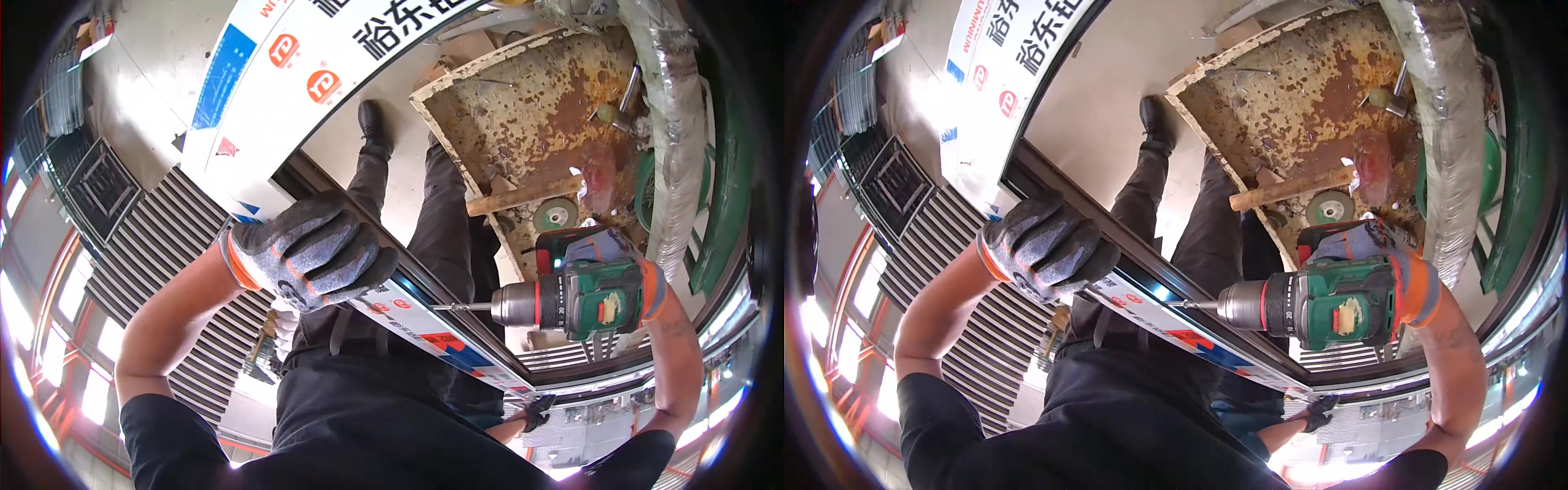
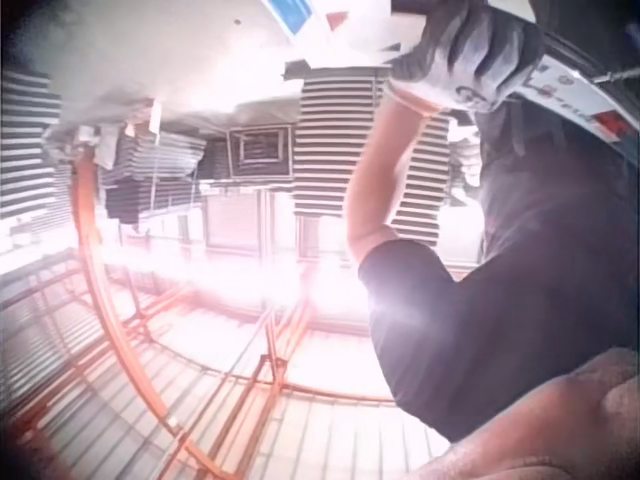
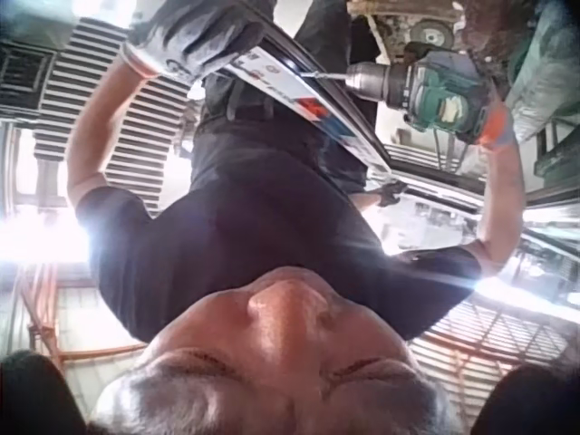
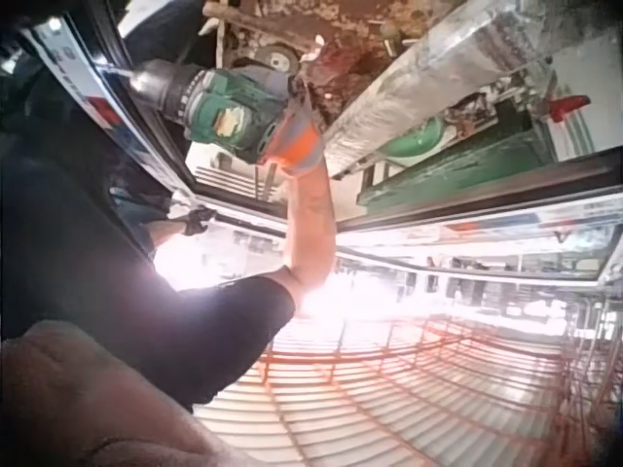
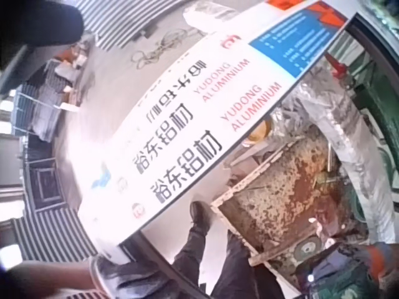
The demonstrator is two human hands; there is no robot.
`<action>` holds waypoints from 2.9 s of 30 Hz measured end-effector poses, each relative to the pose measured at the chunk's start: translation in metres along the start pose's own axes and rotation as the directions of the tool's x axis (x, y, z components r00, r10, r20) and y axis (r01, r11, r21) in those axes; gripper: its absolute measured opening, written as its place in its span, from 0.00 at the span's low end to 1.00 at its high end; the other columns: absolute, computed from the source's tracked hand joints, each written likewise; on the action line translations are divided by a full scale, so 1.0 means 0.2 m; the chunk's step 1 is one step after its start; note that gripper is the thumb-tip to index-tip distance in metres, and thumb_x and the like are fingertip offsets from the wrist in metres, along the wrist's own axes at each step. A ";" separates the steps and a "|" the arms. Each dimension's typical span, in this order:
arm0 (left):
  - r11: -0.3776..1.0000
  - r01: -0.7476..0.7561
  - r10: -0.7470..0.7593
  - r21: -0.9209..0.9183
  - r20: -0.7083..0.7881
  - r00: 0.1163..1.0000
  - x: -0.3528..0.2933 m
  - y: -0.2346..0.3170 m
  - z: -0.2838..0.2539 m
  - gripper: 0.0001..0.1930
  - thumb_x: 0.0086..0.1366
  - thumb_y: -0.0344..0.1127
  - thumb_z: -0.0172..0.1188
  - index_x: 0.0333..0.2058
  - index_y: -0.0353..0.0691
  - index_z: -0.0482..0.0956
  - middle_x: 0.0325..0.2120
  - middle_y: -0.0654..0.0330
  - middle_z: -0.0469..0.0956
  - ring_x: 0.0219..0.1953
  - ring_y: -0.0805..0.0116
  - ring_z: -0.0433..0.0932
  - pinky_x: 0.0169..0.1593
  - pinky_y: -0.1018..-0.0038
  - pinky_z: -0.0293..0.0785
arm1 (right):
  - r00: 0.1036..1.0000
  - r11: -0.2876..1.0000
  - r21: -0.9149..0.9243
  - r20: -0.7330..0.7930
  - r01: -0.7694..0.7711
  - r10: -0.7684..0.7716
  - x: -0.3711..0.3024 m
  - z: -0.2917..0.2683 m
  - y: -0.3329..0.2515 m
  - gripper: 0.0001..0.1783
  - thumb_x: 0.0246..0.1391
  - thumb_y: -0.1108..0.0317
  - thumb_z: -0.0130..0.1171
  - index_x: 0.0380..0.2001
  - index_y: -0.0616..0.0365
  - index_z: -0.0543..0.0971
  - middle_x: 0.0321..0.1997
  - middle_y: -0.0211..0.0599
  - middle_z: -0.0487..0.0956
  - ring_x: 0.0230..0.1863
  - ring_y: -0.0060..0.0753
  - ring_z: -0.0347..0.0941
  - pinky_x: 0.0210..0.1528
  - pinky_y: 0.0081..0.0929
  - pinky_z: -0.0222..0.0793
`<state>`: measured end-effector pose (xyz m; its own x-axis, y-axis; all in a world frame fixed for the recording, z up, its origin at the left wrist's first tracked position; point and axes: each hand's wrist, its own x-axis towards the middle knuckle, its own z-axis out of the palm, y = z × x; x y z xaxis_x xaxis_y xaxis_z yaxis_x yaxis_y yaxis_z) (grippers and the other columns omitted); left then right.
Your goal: Assembling, drilling, and stacking metal window frames in a fabrication environment.
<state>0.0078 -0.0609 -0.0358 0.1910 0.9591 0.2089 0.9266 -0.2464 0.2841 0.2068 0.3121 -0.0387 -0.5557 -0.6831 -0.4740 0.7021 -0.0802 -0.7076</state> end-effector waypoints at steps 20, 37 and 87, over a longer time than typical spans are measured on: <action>0.995 -0.097 0.097 -0.011 0.082 0.992 0.19 0.00 -0.12 0.25 0.30 0.47 0.56 0.33 0.50 0.83 0.30 0.59 0.77 0.33 0.62 0.78 0.41 0.62 0.78 | 0.982 0.975 0.209 -0.187 0.068 -0.029 -0.09 0.03 0.22 0.28 0.55 0.53 0.58 0.53 0.59 0.73 0.54 0.41 0.75 0.58 0.35 0.68 0.61 0.40 0.63; 0.999 0.027 -0.029 0.025 0.081 0.996 0.15 0.07 -0.11 0.22 0.33 0.45 0.59 0.33 0.52 0.84 0.31 0.61 0.78 0.36 0.62 0.78 0.43 0.62 0.78 | 0.953 0.863 -0.478 -0.146 0.166 -0.264 0.04 0.03 0.08 0.17 0.37 0.65 0.70 0.34 0.56 0.81 0.39 0.36 0.81 0.43 0.46 0.77 0.49 0.44 0.73; 0.931 0.268 -0.139 -0.247 0.437 0.888 0.71 -0.01 -0.37 0.28 0.42 0.46 0.69 0.43 0.38 0.81 0.36 0.56 0.80 0.38 0.55 0.77 0.46 0.58 0.72 | 0.247 0.867 -0.463 -0.832 0.186 -0.497 0.00 0.62 0.71 0.28 0.51 0.73 0.67 0.56 0.60 0.73 0.54 0.35 0.79 0.50 0.28 0.77 0.52 0.28 0.77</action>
<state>0.0094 0.0656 0.0631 0.1822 0.9474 -0.2633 0.8341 -0.0072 0.5515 0.3619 0.2113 -0.0733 -0.8567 0.4747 -0.2016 0.2993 0.1393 -0.9439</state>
